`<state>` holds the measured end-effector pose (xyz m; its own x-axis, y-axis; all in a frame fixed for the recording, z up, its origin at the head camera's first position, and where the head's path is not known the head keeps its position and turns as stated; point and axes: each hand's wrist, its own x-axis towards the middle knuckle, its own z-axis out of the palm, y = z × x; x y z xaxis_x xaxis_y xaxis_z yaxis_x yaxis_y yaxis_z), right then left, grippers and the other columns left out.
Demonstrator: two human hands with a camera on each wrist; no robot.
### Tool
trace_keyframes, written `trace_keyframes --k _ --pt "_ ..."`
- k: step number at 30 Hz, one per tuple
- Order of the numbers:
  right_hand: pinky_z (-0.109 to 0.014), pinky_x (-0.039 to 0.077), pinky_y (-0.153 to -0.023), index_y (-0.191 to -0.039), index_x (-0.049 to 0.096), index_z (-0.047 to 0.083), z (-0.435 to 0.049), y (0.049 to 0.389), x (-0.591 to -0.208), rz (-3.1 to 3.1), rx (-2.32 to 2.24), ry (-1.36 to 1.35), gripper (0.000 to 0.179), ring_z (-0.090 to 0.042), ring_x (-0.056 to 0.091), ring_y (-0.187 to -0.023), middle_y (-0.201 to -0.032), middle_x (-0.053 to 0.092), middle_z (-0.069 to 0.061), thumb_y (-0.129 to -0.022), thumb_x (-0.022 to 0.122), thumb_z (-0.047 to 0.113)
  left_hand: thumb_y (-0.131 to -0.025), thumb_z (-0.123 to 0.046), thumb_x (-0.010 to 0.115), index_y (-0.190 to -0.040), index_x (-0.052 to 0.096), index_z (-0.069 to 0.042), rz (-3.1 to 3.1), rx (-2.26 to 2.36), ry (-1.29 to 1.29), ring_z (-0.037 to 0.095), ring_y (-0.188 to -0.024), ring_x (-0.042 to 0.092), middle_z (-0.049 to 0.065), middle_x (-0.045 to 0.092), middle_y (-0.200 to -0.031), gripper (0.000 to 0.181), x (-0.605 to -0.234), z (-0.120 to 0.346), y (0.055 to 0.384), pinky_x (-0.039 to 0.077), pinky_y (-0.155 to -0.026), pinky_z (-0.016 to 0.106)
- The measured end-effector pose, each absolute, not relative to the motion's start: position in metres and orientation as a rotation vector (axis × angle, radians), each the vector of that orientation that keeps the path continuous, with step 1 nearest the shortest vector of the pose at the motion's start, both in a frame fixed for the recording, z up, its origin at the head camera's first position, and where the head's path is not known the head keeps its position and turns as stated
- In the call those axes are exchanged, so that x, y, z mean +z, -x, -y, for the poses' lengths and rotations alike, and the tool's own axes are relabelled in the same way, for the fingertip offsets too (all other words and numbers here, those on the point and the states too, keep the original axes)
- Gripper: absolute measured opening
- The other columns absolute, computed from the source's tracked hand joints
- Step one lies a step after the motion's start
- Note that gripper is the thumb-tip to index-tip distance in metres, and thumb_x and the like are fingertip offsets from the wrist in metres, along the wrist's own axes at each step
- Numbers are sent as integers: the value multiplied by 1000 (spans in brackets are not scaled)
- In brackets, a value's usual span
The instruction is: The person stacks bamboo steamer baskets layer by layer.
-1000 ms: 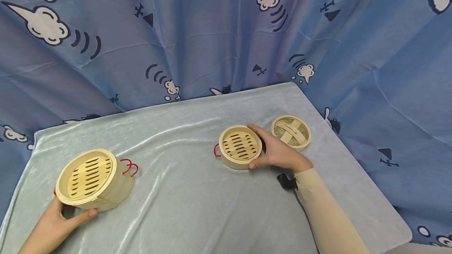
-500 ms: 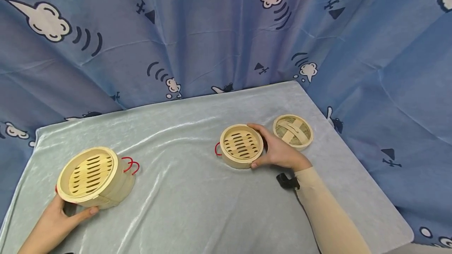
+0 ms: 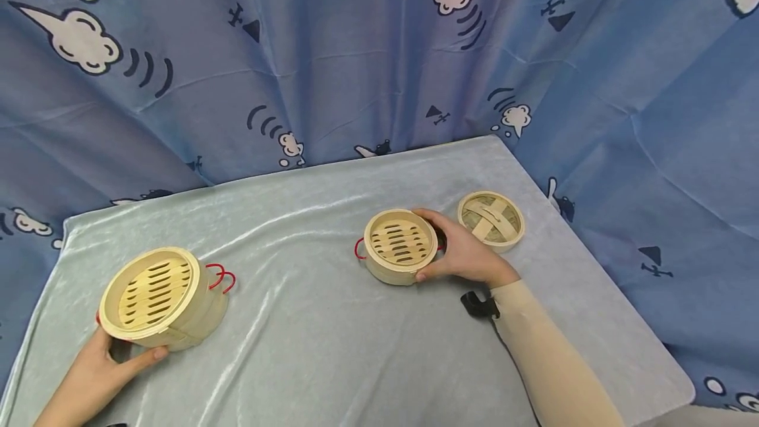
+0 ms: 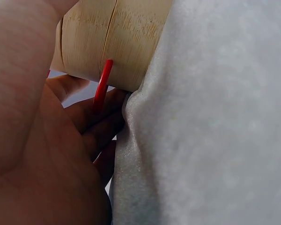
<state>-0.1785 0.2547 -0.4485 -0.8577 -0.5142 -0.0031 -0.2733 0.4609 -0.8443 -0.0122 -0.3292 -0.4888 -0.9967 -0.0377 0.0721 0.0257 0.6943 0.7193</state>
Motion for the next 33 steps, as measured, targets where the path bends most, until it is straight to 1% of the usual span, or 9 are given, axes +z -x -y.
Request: trace_keyframes --k 4,7,10,18,23,26,29,31,33 --pt "-19 34 -103 -153 36 24 -257 185 -460 -2485 -1352 676 115 -16 44 -132 -145 48 4 -57 99 33 -76 -27 89 -155 25 -40 2823 -1203 -19 -11 -127 29 10 44 -145 102 -491 331 11 17 -94 1" --pt "-19 34 -104 -150 38 29 -257 188 -465 -2516 -1352 679 113 -13 45 -131 -142 49 9 -56 99 35 -76 -28 89 -155 25 -40 2824 -1207 -21 -10 -127 29 12 45 -145 102 -490 331 10 17 -94 1" --pt "-21 35 -104 -150 39 30 -255 189 -466 -2523 -1380 703 111 -14 46 -130 -143 49 9 -57 99 33 -76 -29 88 -155 24 -40 2828 -1205 -31 -10 -126 30 12 44 -146 102 -488 332 9 17 -93 1" --pt "-18 38 -103 -150 39 26 -251 186 -457 -2581 -1449 728 112 -18 48 -130 -144 48 5 -56 100 26 -75 -30 89 -154 29 -37 2812 -1207 -33 -9 -124 33 12 48 -142 100 -488 332 13 19 -92 1" --pt "-20 38 -103 -150 40 27 -239 188 -448 -2588 -1491 711 112 -17 48 -129 -144 48 6 -55 100 25 -72 -29 91 -153 31 -37 2784 -1202 -12 -10 -121 35 10 50 -140 102 -489 332 15 21 -92 1" --pt "-21 41 -100 -150 40 27 -227 189 -439 -2584 -1521 699 113 -15 49 -126 -142 49 7 -55 100 23 -72 -29 92 -153 30 -38 2781 -1201 -5 -8 -119 38 8 51 -139 102 -490 332 16 22 -91 2" --pt "-23 43 -97 -151 40 22 -211 188 -426 -2564 -1554 725 112 -17 51 -123 -141 50 3 -56 100 20 -72 -29 92 -153 32 -35 2774 -1203 6 -5 -114 41 7 52 -136 101 -490 332 16 25 -89 4" --pt "-24 43 -97 -151 39 17 -199 188 -416 -2528 -1585 764 111 -20 51 -124 -142 50 -1 -57 99 19 -71 -30 92 -153 33 -34 2772 -1197 5 -5 -112 42 6 52 -135 101 -489 332 16 26 -88 4" --pt "-25 44 -95 -151 39 12 -188 187 -406 -2500 -1602 815 110 -24 51 -124 -143 49 -5 -59 99 17 -71 -31 92 -153 33 -32 2774 -1184 7 -4 -111 43 6 53 -134 100 -489 332 16 26 -86 5"
